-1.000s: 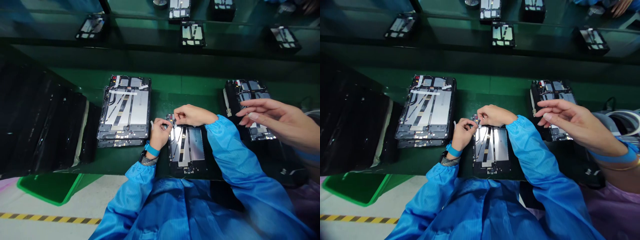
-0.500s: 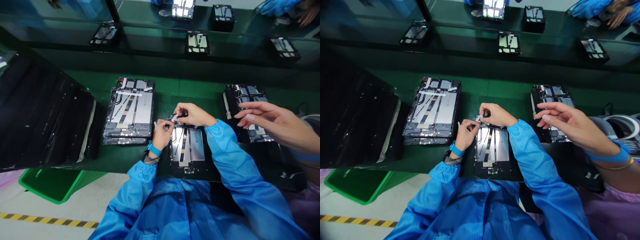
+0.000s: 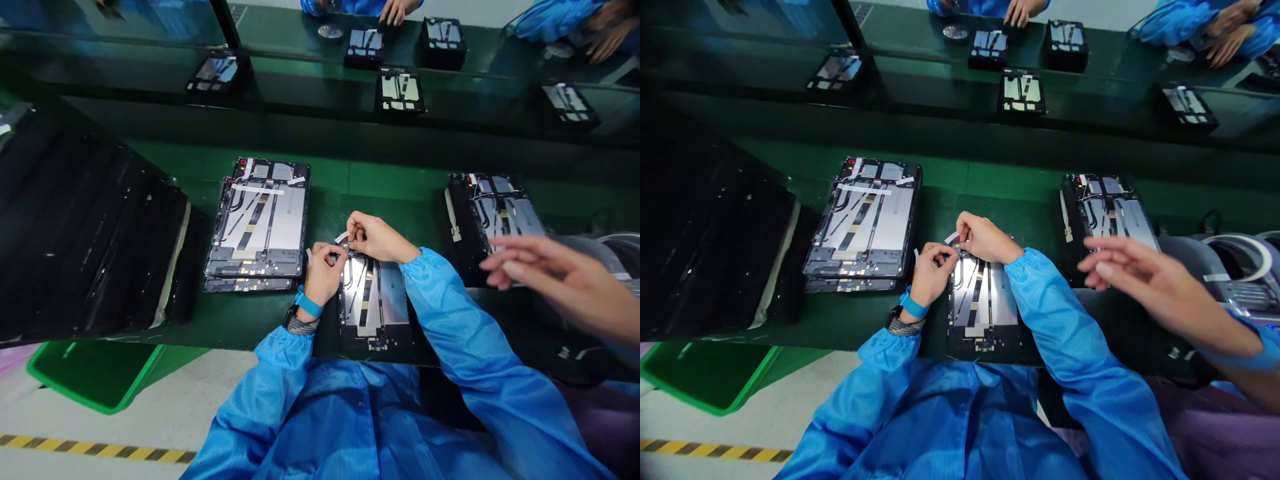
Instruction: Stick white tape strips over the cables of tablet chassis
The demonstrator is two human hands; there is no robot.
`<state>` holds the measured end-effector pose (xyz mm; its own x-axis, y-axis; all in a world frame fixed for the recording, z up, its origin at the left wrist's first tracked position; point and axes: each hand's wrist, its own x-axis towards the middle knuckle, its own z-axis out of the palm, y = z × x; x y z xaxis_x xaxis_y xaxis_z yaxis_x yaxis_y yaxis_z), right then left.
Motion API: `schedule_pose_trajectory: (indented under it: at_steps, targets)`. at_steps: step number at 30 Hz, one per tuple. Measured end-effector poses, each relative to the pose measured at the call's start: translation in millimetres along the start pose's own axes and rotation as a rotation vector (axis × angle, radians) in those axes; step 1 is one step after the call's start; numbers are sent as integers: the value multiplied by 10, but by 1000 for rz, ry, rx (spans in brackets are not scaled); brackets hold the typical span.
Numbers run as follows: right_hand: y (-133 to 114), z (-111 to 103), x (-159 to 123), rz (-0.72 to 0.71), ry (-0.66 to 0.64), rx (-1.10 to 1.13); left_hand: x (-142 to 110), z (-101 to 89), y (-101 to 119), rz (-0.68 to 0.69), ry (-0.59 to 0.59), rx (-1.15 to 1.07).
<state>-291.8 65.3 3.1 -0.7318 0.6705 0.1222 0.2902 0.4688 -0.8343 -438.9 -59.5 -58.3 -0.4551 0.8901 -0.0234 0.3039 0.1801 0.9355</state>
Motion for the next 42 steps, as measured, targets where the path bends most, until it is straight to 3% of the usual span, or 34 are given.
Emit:
schedule_pose_trajectory:
  at_steps: [3,9,18,33,42]
  targets:
    - [-15,143,140,133,-174,-32,0,-2,5,3,3,-5]
    - [-89,62,53,171,-185,-63,-3,-5,3,7,4,-16]
    - [-148,108,-22,287,-196,-217,-20,23,1,-6,25,-8]
    - [-34,237,-114,178,-93,-211,10,-46,-37,27,-15,-60]
    - [-119,217,-92,121,-70,-146,3,-99,-65,22,-61,-112]
